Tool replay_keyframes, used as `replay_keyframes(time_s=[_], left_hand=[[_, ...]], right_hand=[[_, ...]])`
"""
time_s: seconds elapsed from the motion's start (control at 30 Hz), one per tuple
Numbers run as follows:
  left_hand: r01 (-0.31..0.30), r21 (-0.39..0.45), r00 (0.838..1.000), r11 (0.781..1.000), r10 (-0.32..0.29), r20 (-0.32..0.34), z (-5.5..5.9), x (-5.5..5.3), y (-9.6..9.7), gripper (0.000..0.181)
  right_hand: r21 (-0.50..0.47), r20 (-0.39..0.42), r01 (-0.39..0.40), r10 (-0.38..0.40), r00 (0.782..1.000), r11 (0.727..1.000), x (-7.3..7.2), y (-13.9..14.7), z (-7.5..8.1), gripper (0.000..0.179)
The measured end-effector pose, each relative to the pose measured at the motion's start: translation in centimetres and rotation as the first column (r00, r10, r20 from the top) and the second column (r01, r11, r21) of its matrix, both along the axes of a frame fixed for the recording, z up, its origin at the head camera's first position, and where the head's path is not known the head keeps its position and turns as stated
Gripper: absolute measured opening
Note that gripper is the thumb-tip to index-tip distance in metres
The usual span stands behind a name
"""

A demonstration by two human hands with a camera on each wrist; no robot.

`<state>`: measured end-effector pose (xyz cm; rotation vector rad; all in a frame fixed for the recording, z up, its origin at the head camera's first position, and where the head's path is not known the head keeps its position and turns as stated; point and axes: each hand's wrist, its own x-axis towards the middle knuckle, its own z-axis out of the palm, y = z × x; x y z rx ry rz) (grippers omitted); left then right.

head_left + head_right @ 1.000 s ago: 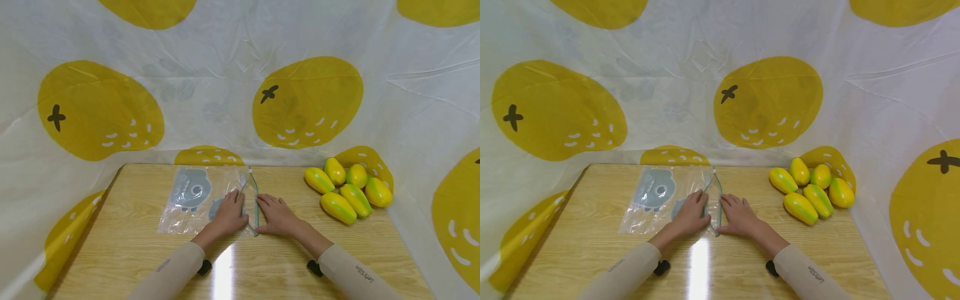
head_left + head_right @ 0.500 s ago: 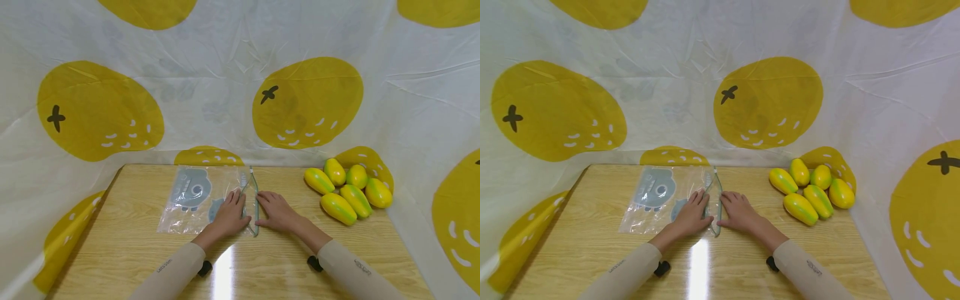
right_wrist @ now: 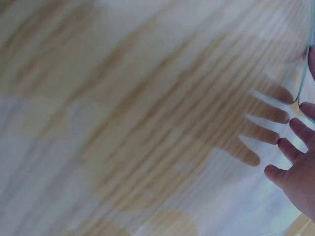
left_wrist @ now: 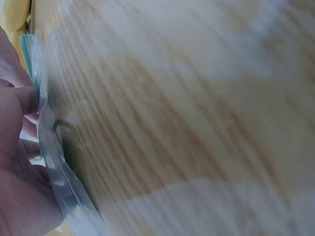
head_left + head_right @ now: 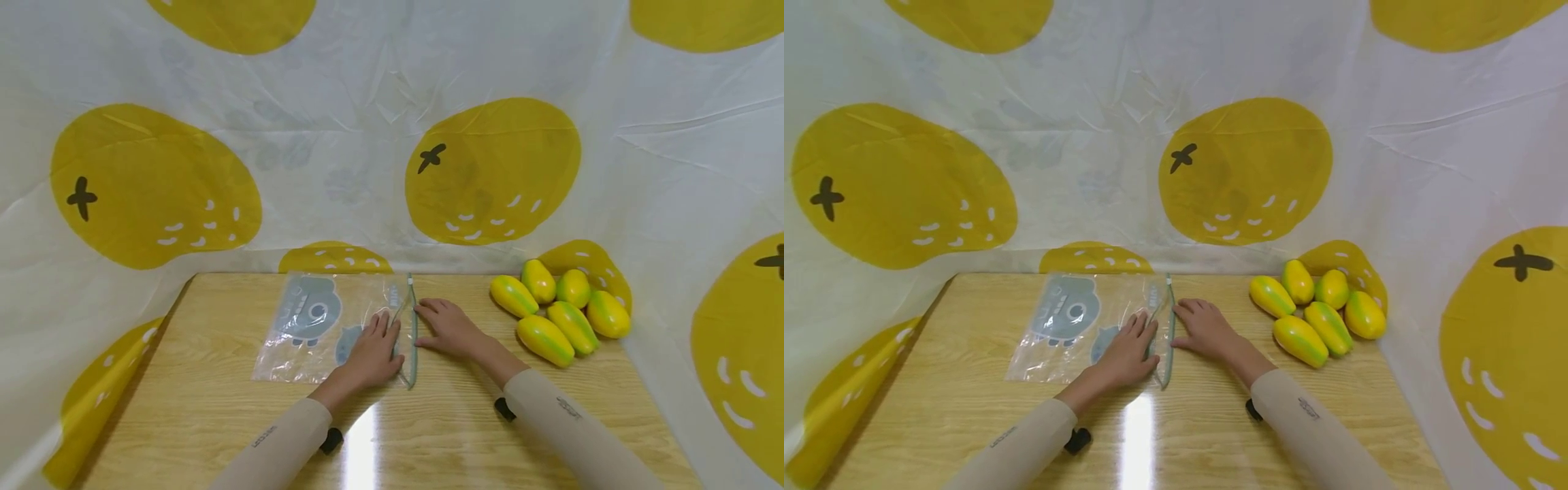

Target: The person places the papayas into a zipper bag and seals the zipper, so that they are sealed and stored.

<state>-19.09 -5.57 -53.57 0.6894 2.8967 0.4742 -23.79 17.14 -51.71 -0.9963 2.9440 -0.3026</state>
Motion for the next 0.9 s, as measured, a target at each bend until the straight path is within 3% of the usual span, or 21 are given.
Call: replay_keyframes(time_s=[0.37, 0.6, 0.73, 0.9], left_hand=[[0.07, 0.043, 0.998, 0.997, -0.069, -0.007, 0.3, 0.2, -0.6, 0.073], [-0.001, 0.019, 1.0, 1.0, 0.001, -0.006, 0.4, 0.5, 0.5, 0.067], [-0.044, 0.028, 0.999, 0.999, 0.044, 0.027, 0.3, 0.7, 1.1, 0.08], [-0.042, -0.011, 0.998, 0.999, 0.042, 0.039, 0.3, 1.1, 1.4, 0.089]], right_hand=[[-0.048, 0.027, 0.034, -0.032, 0.999, 0.998, -1.0, -0.4, -0.6, 0.082], [-0.058, 0.013, 0.038, -0.037, 0.999, 0.998, -0.8, -0.7, -0.8, 0.081], [-0.035, 0.012, 0.041, -0.04, 0.999, 0.999, -0.6, -0.7, -0.6, 0.081], [-0.024, 0.025, 0.047, -0.047, 0.999, 0.999, -0.6, -0.8, -0.6, 0.082]])
